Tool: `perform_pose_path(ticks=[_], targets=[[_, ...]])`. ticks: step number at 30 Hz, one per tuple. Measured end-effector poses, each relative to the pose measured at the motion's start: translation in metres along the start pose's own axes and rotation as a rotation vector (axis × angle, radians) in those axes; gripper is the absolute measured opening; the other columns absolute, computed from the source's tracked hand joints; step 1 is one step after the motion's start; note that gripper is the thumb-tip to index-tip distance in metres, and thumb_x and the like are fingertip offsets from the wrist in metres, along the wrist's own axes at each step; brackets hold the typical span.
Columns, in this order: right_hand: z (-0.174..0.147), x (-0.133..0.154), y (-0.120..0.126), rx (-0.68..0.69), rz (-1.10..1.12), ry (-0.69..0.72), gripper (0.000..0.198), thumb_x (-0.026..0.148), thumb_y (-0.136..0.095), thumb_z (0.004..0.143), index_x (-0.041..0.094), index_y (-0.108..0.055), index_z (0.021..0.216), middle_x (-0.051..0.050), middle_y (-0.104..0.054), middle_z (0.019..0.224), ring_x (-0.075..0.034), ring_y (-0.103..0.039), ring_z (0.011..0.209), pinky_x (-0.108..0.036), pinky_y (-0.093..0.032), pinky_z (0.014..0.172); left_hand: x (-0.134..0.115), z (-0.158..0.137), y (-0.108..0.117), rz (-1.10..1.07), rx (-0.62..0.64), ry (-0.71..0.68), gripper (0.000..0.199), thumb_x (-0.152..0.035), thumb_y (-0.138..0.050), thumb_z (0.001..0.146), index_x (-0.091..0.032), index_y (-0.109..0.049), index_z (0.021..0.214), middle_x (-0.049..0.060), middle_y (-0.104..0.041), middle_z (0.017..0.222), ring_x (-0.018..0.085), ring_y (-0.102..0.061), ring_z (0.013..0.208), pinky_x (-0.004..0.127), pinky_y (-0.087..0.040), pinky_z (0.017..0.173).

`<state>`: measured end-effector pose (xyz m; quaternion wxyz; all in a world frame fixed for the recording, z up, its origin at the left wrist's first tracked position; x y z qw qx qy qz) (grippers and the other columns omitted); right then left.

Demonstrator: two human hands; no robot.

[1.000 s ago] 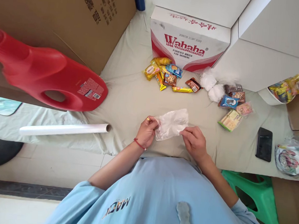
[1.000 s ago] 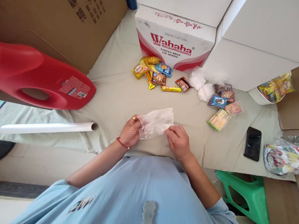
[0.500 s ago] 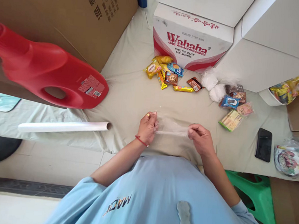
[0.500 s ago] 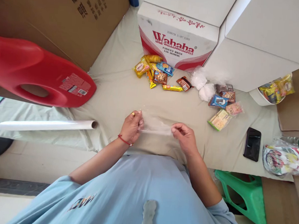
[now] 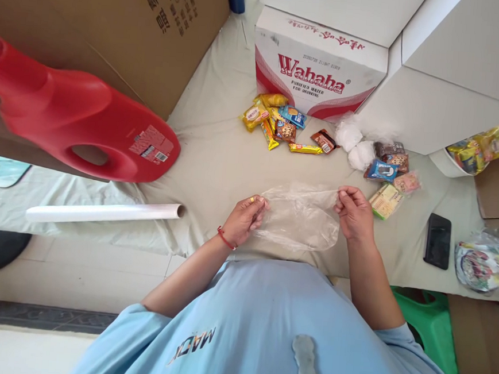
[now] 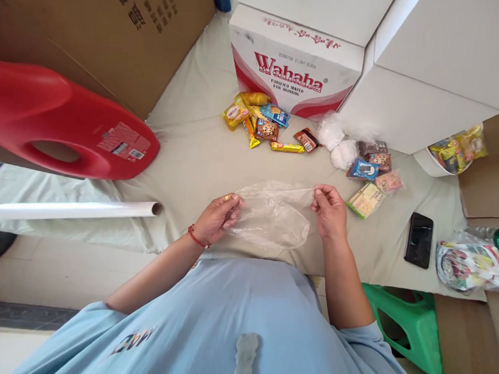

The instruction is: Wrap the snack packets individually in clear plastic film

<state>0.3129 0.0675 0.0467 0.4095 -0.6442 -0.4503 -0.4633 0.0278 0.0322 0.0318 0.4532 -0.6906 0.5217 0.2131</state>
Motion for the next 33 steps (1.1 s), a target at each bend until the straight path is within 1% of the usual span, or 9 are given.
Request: perform_pose_path(ticks=[3,6,9,13,17,24,27,30,33], targets=[[0.002,0.012,0.002,-0.017,-0.148,0.106,0.046,0.063,-0.077,0.083,0.026,-0.067,0.109,-0.001,-0.066,0.099,-0.012,-0.063,0.078,-0.024,-0.057,0.065,0.001,0.0,0.0,0.058,-0.029,-0.067,0.06,-0.074,-0.079,0.075,-0.017,-0.067,0.089,-0.008,-0.043,0.057,0.005,-0.029,0.045,0.018,-0.023,0.04],[-0.008,0.014,-0.007,0.168,-0.368,0.097,0.061,0.075,-0.06,0.091,0.027,-0.063,0.129,-0.008,-0.071,0.113,-0.021,-0.07,0.098,-0.034,-0.063,0.073,0.002,-0.001,-0.004,0.135,-0.04,-0.168,0.062,-0.077,-0.071,0.082,-0.018,-0.071,0.098,-0.008,-0.042,0.057,0.005,-0.031,0.044,0.02,-0.026,0.042],[-0.027,0.004,-0.026,0.341,-0.577,0.12,0.083,0.08,-0.062,0.087,0.024,-0.055,0.148,-0.017,-0.065,0.137,-0.031,-0.067,0.121,-0.047,-0.063,0.089,0.003,-0.004,-0.007,0.248,-0.033,-0.245,0.064,-0.077,-0.063,0.089,-0.018,-0.074,0.11,-0.008,-0.042,0.058,0.007,-0.036,0.046,0.022,-0.031,0.045],[-0.046,-0.013,-0.05,0.359,-0.766,0.265,0.096,0.075,-0.079,0.075,0.024,-0.052,0.152,-0.019,-0.052,0.156,-0.038,-0.054,0.141,-0.056,-0.057,0.102,0.005,-0.009,-0.009,0.369,-0.038,-0.286,0.064,-0.075,-0.057,0.095,-0.018,-0.074,0.121,-0.006,-0.045,0.061,0.009,-0.042,0.05,0.023,-0.035,0.049],[-0.039,-0.019,-0.048,0.216,-0.748,0.339,0.04,0.059,-0.066,0.093,0.024,-0.074,0.109,-0.013,-0.07,0.13,-0.03,-0.065,0.121,-0.048,-0.059,0.097,0.003,-0.006,-0.004,0.25,-0.127,-0.301,0.063,-0.074,-0.06,0.093,-0.019,-0.072,0.123,-0.005,-0.05,0.063,0.008,-0.039,0.047,0.023,-0.031,0.044],[-0.011,-0.032,-0.01,-0.025,-0.371,-0.007,0.036,0.056,-0.071,0.083,0.022,-0.064,0.087,-0.001,-0.065,0.077,-0.013,-0.056,0.061,-0.024,-0.045,0.051,0.006,0.005,0.033,0.013,-0.461,-0.263,0.045,-0.062,-0.067,0.09,-0.02,-0.065,0.105,-0.006,-0.049,0.065,0.009,-0.04,0.047,0.021,-0.03,0.042],[-0.011,-0.042,-0.003,-0.013,-0.37,-0.051,0.033,0.054,-0.07,0.084,0.023,-0.06,0.082,0.004,-0.055,0.064,-0.011,-0.045,0.05,-0.024,-0.036,0.046,0.013,-0.003,0.046,0.243,-0.631,-0.293,0.03,-0.044,-0.067,0.089,-0.021,-0.06,0.106,-0.004,-0.055,0.076,0.011,-0.051,0.058,0.022,-0.04,0.051],[-0.014,-0.046,-0.003,0.001,-0.435,-0.051,0.032,0.054,-0.067,0.085,0.023,-0.061,0.081,0.004,-0.054,0.061,-0.012,-0.045,0.051,-0.025,-0.036,0.048,0.005,-0.018,0.049,0.67,-0.818,-0.555,0.029,-0.028,-0.067,0.084,-0.02,-0.062,0.112,0.006,-0.063,0.104,0.019,-0.064,0.091,0.03,-0.053,0.074],[-0.015,-0.044,-0.005,-0.008,-0.462,-0.032,0.032,0.054,-0.066,0.085,0.022,-0.064,0.084,0.004,-0.055,0.061,-0.013,-0.046,0.052,-0.026,-0.039,0.051,-0.011,-0.024,0.039,1.081,-0.673,-0.809,0.018,-0.022,-0.06,0.09,-0.021,-0.071,0.105,0.01,-0.068,0.108,0.026,-0.064,0.112,0.045,-0.05,0.101]])
Point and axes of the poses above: each hand's wrist, its own z-axis towards the middle knuckle, its own y-axis out of the back of the hand, x = y × z, the point moved 1 cm from there along z, towards the middle knuckle
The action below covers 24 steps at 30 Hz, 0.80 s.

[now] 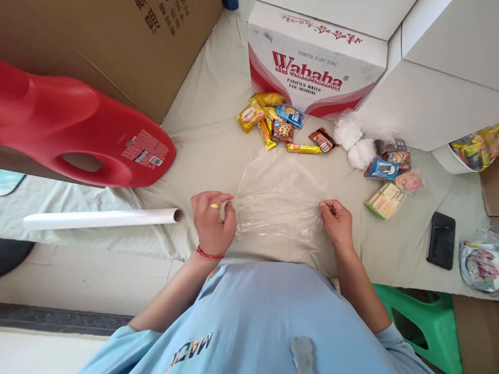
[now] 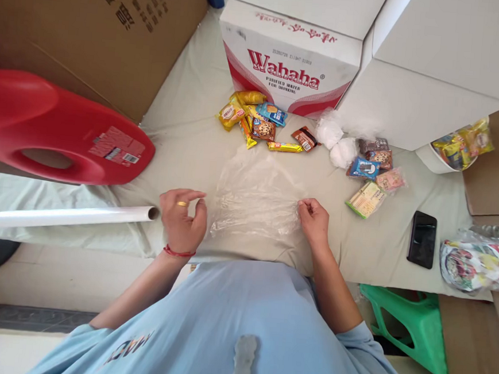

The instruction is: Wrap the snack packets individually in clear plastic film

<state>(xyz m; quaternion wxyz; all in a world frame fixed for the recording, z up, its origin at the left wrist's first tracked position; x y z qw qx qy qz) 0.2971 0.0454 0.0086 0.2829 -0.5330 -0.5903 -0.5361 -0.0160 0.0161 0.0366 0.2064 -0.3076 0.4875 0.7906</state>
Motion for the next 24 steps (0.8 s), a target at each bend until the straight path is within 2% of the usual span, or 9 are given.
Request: perform_pose_path(ticks=[2,3,5,8,13,17,20,22,24], targets=[[0.001,0.003,0.0,-0.004,-0.004,0.012,0.033,0.055,-0.067,0.085,0.022,-0.065,0.085,0.004,-0.055,0.062,-0.013,-0.046,0.053,-0.027,-0.04,0.052,-0.009,0.009,-0.005,0.047,0.192,-0.203,0.02,-0.023,-0.056,0.096,-0.023,-0.074,0.103,0.01,-0.074,0.107,0.029,-0.063,0.122,0.05,-0.044,0.111],[0.001,0.003,0.002,-0.006,-0.009,0.016,0.033,0.055,-0.066,0.085,0.022,-0.065,0.086,0.004,-0.055,0.063,-0.013,-0.046,0.053,-0.027,-0.04,0.052,-0.011,0.012,-0.011,0.066,0.291,-0.264,0.024,-0.025,-0.054,0.099,-0.023,-0.075,0.108,0.01,-0.076,0.114,0.029,-0.061,0.129,0.051,-0.041,0.115],[0.003,0.002,0.006,-0.015,-0.036,0.022,0.035,0.057,-0.064,0.087,0.022,-0.064,0.085,0.004,-0.055,0.063,-0.014,-0.046,0.054,-0.027,-0.039,0.053,-0.011,0.014,-0.027,0.138,0.459,-0.306,0.034,-0.031,-0.051,0.102,-0.022,-0.073,0.126,0.013,-0.071,0.138,0.031,-0.053,0.144,0.054,-0.034,0.122],[0.004,-0.007,0.022,-0.046,-0.147,0.03,0.037,0.057,-0.062,0.088,0.021,-0.067,0.085,0.002,-0.059,0.064,-0.015,-0.05,0.057,-0.029,-0.041,0.058,-0.001,0.009,-0.048,0.292,0.615,-0.274,0.049,-0.036,-0.045,0.105,-0.021,-0.06,0.149,0.016,-0.05,0.164,0.034,-0.04,0.157,0.062,-0.023,0.128],[0.006,-0.027,0.059,-0.116,-0.404,0.043,0.04,0.058,-0.06,0.085,0.021,-0.073,0.088,-0.005,-0.07,0.072,-0.021,-0.06,0.066,-0.034,-0.046,0.069,0.014,-0.004,-0.053,0.392,0.629,-0.315,0.058,-0.045,-0.041,0.107,-0.027,-0.045,0.162,0.013,-0.033,0.174,0.033,-0.034,0.161,0.067,-0.014,0.13],[0.031,-0.01,0.07,-0.135,-0.501,0.124,0.039,0.056,-0.057,0.088,0.021,-0.073,0.09,-0.008,-0.073,0.078,-0.024,-0.063,0.069,-0.037,-0.048,0.072,0.013,-0.007,-0.051,0.412,0.658,-0.348,0.06,-0.051,-0.041,0.107,-0.03,-0.042,0.163,0.012,-0.025,0.176,0.033,-0.03,0.162,0.069,-0.01,0.13],[0.072,0.028,0.054,-0.102,-0.664,0.288,0.034,0.046,-0.054,0.094,0.02,-0.075,0.095,-0.01,-0.075,0.088,-0.026,-0.066,0.079,-0.038,-0.049,0.079,0.011,-0.006,-0.052,0.42,0.67,-0.339,0.06,-0.05,-0.039,0.108,-0.03,-0.04,0.164,0.011,-0.024,0.177,0.032,-0.029,0.163,0.069,-0.009,0.13],[0.105,0.058,0.034,-0.068,-0.786,0.39,0.03,0.035,-0.051,0.096,0.019,-0.076,0.102,-0.013,-0.075,0.102,-0.027,-0.068,0.09,-0.039,-0.05,0.086,0.011,-0.005,-0.053,0.425,0.671,-0.337,0.06,-0.051,-0.039,0.108,-0.031,-0.039,0.165,0.011,-0.023,0.177,0.032,-0.029,0.163,0.07,-0.009,0.13],[0.138,0.085,0.011,-0.066,-0.891,0.424,0.034,0.03,-0.049,0.099,0.018,-0.076,0.115,-0.016,-0.072,0.116,-0.03,-0.067,0.103,-0.039,-0.05,0.09,0.011,-0.005,-0.054,0.429,0.671,-0.342,0.061,-0.051,-0.039,0.108,-0.03,-0.038,0.165,0.011,-0.023,0.177,0.032,-0.029,0.163,0.07,-0.01,0.13]])
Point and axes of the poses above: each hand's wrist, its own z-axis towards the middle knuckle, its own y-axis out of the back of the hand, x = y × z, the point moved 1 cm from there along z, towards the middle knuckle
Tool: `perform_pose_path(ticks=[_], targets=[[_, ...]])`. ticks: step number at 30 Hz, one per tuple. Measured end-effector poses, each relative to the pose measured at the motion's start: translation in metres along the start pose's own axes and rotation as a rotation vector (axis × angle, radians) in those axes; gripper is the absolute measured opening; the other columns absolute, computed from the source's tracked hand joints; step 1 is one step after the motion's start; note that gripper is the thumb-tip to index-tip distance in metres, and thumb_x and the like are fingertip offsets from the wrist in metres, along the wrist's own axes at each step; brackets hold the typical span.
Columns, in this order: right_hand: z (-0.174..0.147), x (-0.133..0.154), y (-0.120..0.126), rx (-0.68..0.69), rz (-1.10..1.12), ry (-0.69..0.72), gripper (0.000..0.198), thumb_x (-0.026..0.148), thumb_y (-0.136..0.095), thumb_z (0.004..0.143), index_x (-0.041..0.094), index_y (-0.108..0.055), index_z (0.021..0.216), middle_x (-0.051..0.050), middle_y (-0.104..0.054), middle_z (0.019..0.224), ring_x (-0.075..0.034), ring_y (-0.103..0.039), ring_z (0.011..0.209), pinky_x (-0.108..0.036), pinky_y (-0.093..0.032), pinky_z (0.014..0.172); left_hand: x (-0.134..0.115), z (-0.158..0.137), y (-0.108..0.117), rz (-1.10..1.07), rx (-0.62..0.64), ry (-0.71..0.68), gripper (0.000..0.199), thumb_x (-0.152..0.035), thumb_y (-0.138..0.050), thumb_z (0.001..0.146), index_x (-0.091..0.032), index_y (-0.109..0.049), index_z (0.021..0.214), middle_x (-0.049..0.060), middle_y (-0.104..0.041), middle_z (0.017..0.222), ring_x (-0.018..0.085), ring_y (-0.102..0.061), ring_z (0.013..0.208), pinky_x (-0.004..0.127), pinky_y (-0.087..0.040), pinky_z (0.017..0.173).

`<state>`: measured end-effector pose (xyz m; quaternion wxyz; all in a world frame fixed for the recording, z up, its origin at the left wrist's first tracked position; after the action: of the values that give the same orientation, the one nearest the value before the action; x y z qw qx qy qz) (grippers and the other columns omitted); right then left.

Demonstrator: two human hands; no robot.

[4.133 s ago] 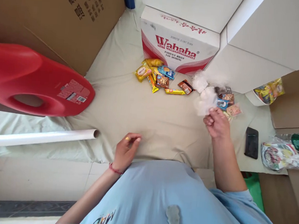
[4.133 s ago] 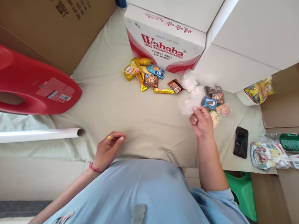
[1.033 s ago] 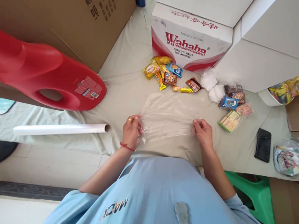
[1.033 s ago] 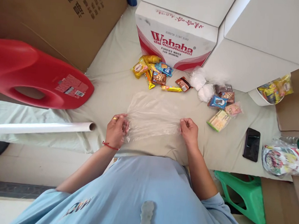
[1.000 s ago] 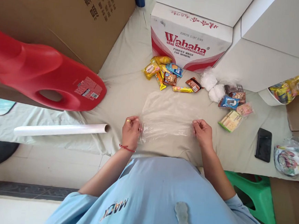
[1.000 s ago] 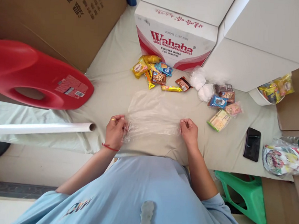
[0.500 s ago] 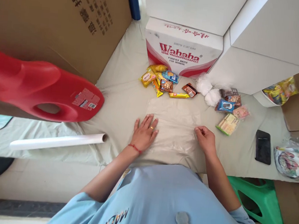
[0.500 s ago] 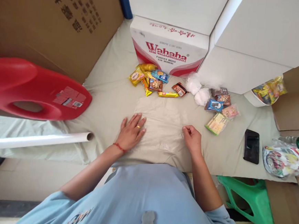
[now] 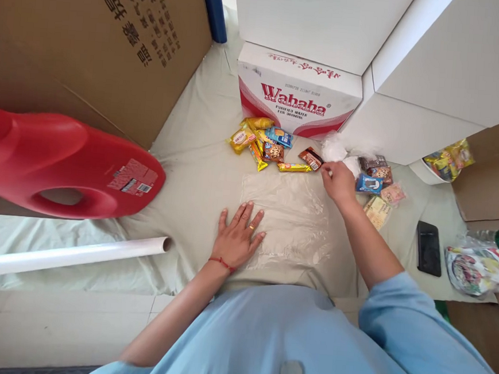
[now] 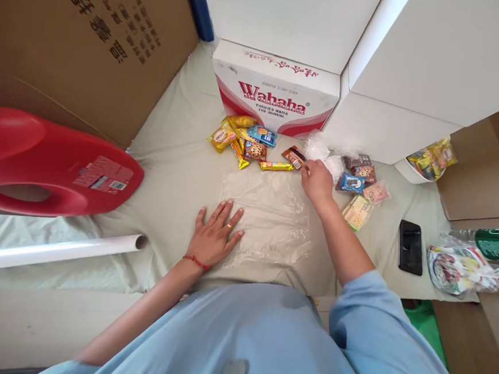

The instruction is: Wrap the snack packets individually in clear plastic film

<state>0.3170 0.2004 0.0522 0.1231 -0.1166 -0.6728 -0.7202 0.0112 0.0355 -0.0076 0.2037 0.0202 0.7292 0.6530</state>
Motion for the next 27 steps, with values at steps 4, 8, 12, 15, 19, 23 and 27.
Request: perform_pose_path(ticks=[4,8,12,15,19,23,27], targets=[[0.061,0.027,-0.014,0.14,-0.149,-0.023,0.047,0.037,-0.056,0.1,0.018,-0.067,0.141,-0.019,-0.066,0.137,-0.032,-0.066,0.111,-0.038,-0.051,0.088,0.0,-0.001,-0.001,0.006,-0.011,-0.011,0.061,-0.051,-0.04,0.108,-0.029,-0.039,0.165,0.011,-0.023,0.177,0.032,-0.029,0.163,0.07,-0.01,0.13],[0.076,0.029,-0.021,0.266,-0.276,-0.05,0.049,0.035,-0.064,0.095,0.012,-0.068,0.138,-0.022,-0.071,0.129,-0.036,-0.067,0.112,-0.04,-0.051,0.087,0.0,-0.002,-0.001,-0.003,-0.026,-0.012,0.06,-0.051,-0.039,0.108,-0.028,-0.041,0.164,0.011,-0.025,0.176,0.032,-0.029,0.163,0.068,-0.009,0.131],[0.052,0.022,-0.009,0.185,-0.242,-0.003,0.051,0.03,-0.062,0.094,0.017,-0.066,0.143,-0.02,-0.07,0.132,-0.037,-0.068,0.114,-0.044,-0.053,0.091,-0.001,-0.001,0.0,-0.032,-0.033,-0.006,0.059,-0.051,-0.041,0.108,-0.03,-0.043,0.163,0.011,-0.027,0.176,0.031,-0.03,0.162,0.067,-0.006,0.131],[0.015,0.024,0.009,0.03,-0.096,0.096,0.059,0.03,-0.061,0.093,0.019,-0.059,0.151,-0.018,-0.063,0.145,-0.038,-0.063,0.126,-0.048,-0.053,0.1,-0.002,-0.001,0.001,-0.051,-0.033,-0.001,0.059,-0.051,-0.041,0.108,-0.03,-0.044,0.163,0.011,-0.027,0.176,0.031,-0.03,0.163,0.066,-0.004,0.132],[-0.047,0.044,0.02,0.113,0.128,0.344,0.056,0.031,-0.062,0.094,0.025,-0.059,0.15,-0.011,-0.063,0.148,-0.032,-0.06,0.134,-0.045,-0.053,0.107,-0.002,-0.002,0.0,-0.061,-0.036,-0.006,0.059,-0.051,-0.041,0.108,-0.029,-0.043,0.163,0.012,-0.027,0.176,0.031,-0.029,0.163,0.066,-0.002,0.132],[-0.093,0.065,0.0,0.448,0.068,0.444,0.053,0.029,-0.063,0.096,0.03,-0.061,0.149,-0.007,-0.062,0.152,-0.03,-0.068,0.125,-0.041,-0.058,0.099,-0.001,-0.002,-0.003,-0.058,-0.046,-0.007,0.062,-0.051,-0.041,0.108,-0.027,-0.039,0.165,0.012,-0.026,0.176,0.031,-0.028,0.163,0.067,-0.002,0.131],[-0.106,0.068,-0.02,0.549,-0.032,0.423,0.054,0.024,-0.061,0.098,0.029,-0.059,0.152,-0.009,-0.057,0.157,-0.029,-0.069,0.125,-0.039,-0.06,0.095,-0.001,-0.002,-0.004,-0.068,-0.049,-0.003,0.07,-0.053,-0.041,0.107,-0.019,-0.031,0.168,0.015,-0.027,0.175,0.032,-0.029,0.163,0.066,-0.001,0.132]])
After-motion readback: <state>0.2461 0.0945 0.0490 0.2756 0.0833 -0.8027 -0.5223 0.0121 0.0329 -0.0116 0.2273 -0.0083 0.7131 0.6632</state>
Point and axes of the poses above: each hand's wrist, its own z-axis towards the middle knuckle, its own y-axis out of the back of the hand, x = y × z, the point moved 1 cm from there along z, towards the middle knuckle
